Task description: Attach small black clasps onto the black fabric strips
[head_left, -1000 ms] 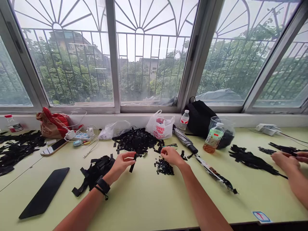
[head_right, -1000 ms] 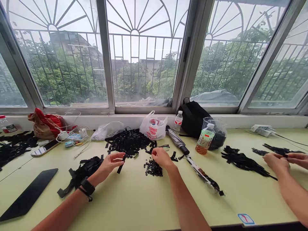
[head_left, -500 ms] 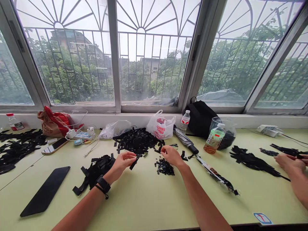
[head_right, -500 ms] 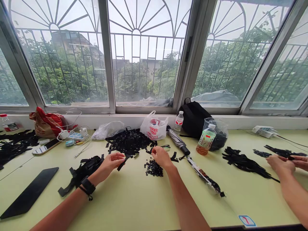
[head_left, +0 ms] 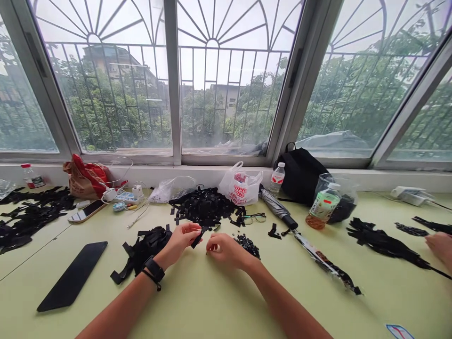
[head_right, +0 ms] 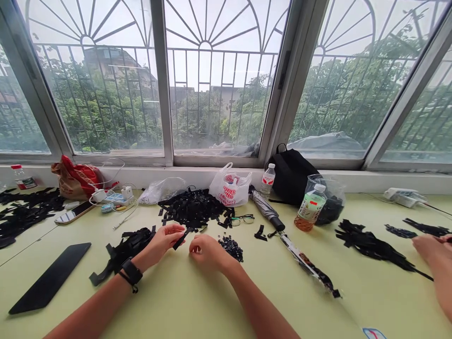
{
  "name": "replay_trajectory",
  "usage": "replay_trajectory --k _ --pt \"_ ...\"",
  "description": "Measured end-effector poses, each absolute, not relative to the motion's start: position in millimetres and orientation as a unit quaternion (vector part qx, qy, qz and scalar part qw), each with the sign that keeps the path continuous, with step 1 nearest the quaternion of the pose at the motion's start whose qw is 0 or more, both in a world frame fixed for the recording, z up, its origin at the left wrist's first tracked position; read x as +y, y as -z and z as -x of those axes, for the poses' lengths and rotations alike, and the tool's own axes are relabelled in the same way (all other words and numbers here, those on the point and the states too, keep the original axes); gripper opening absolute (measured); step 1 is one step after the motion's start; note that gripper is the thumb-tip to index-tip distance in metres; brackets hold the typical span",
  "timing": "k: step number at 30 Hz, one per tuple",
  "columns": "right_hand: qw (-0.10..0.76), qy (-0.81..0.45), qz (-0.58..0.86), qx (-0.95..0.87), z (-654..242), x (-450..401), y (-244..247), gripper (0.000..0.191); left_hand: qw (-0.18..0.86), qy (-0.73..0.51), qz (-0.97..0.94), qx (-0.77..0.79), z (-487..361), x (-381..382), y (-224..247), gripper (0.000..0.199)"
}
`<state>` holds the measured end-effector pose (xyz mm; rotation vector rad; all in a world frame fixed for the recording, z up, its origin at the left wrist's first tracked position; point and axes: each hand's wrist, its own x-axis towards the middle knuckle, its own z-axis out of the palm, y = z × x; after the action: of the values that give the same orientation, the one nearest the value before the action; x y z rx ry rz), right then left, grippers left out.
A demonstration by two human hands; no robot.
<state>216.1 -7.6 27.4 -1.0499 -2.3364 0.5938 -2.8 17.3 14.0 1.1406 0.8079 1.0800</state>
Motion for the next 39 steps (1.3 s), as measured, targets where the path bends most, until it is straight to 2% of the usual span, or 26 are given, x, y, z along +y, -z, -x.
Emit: replay_trajectory --k 2,6,10,13,18,27,30,34,39 --pt "0.293 -0.215 0.415 -0.834 -220 -4 -31 0.011 0.634 -0.471 -0.506 0.345 2 16 -15 0.037" --pt "0.385 -0.284 0.447 -0.756 -222 2 -37 0.029 0.627 -0.445 -0.545 0.335 0 10 -23 0.040" --pt "0.382 -0.433 0.397 -0.714 -217 0 -38 0.043 0.613 -0.418 -0.596 0.307 -3 1 -33 0.036" --pt "0.390 -0.470 0.365 -0.703 -214 -4 -42 0.038 0.610 -0.413 -0.605 0.302 -4 -2 -36 0.036" --pt "0.456 -0.473 0.373 -0.656 -216 -4 -52 0.035 0.634 -0.390 -0.593 0.309 -1 1 -34 0.045" --pt "0.476 -0.456 0.392 -0.642 -223 -2 -56 0.027 0.662 -0.448 -0.514 0.312 0 9 -31 0.034" --pt "0.483 -0.440 0.392 -0.648 -224 1 -54 0.030 0.646 -0.473 -0.509 0.316 0 10 -32 0.030" --pt "0.464 -0.427 0.394 -0.669 -223 3 -48 0.022 0.584 -0.472 -0.562 0.347 2 12 -33 0.013" --pt "0.396 -0.412 0.398 -0.717 -222 1 -39 0.008 0.494 -0.420 -0.636 0.418 2 11 -32 0.023"
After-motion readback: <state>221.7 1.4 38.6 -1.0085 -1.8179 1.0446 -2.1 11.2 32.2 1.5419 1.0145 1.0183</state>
